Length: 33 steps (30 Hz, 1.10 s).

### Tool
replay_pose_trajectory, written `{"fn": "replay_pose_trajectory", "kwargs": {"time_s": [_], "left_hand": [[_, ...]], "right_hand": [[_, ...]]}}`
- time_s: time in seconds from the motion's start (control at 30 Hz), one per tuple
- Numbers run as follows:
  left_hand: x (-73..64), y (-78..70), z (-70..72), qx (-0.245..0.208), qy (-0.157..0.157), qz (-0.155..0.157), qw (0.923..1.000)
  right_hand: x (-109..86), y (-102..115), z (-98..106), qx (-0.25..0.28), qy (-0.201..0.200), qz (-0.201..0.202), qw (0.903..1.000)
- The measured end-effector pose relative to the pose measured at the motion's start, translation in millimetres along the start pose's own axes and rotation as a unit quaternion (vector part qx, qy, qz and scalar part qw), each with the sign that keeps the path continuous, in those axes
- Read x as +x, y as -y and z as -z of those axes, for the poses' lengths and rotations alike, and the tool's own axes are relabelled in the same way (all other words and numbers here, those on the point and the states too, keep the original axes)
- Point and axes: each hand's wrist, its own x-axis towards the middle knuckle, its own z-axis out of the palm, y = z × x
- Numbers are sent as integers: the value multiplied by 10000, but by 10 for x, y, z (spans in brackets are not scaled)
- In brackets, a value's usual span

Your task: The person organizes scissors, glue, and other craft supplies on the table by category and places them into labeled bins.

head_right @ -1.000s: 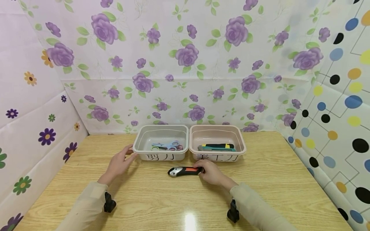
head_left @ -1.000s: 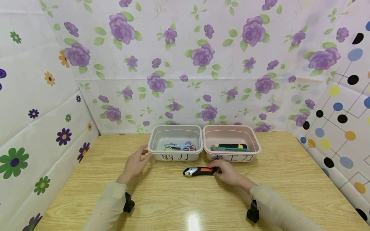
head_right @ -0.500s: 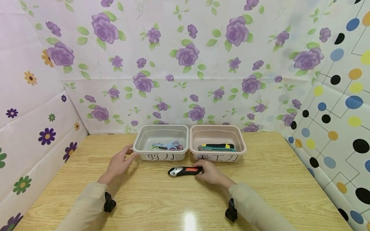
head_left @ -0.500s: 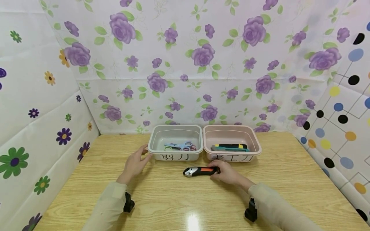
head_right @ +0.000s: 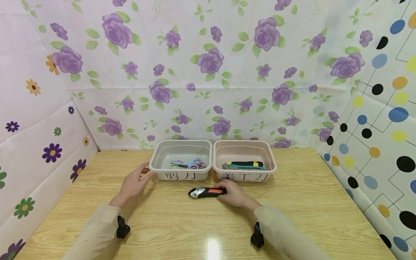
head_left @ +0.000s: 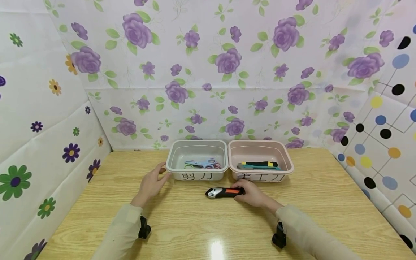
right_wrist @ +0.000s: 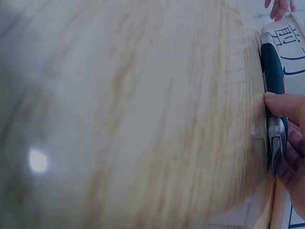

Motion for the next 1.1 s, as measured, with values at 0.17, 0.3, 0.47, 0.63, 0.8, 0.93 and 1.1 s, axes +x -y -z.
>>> {"fn": "replay_pose_trajectory", "kwargs": {"time_s": [0.17,0.3,0.47,0.63,0.8,0.93,1.1], "left_hand": [[3,2,1,11,3,-19,10000],[11,11,-6,33,-10,-26,10000],[14,8,-8,58,-7,-28,10000],[14,-6,2,62,-7,12,10000],[13,-5,8,68,53,68,9999],[10,1,9,43,88,72,9999],[3,-2,16,25,103,104,9999]], "right_hand": [[2,-5,-5,27,26,-7,10000],[6,-5,-3,-78,15,53,10000],[-7,2,9,-173,32,129,9998],[-20,16,30,-314,38,120,9994],[-43,52,66,-463,75,74,9989],[-73,76,95,-593,120,71,9981],[-102,99,136,-637,156,175,9977]]}}
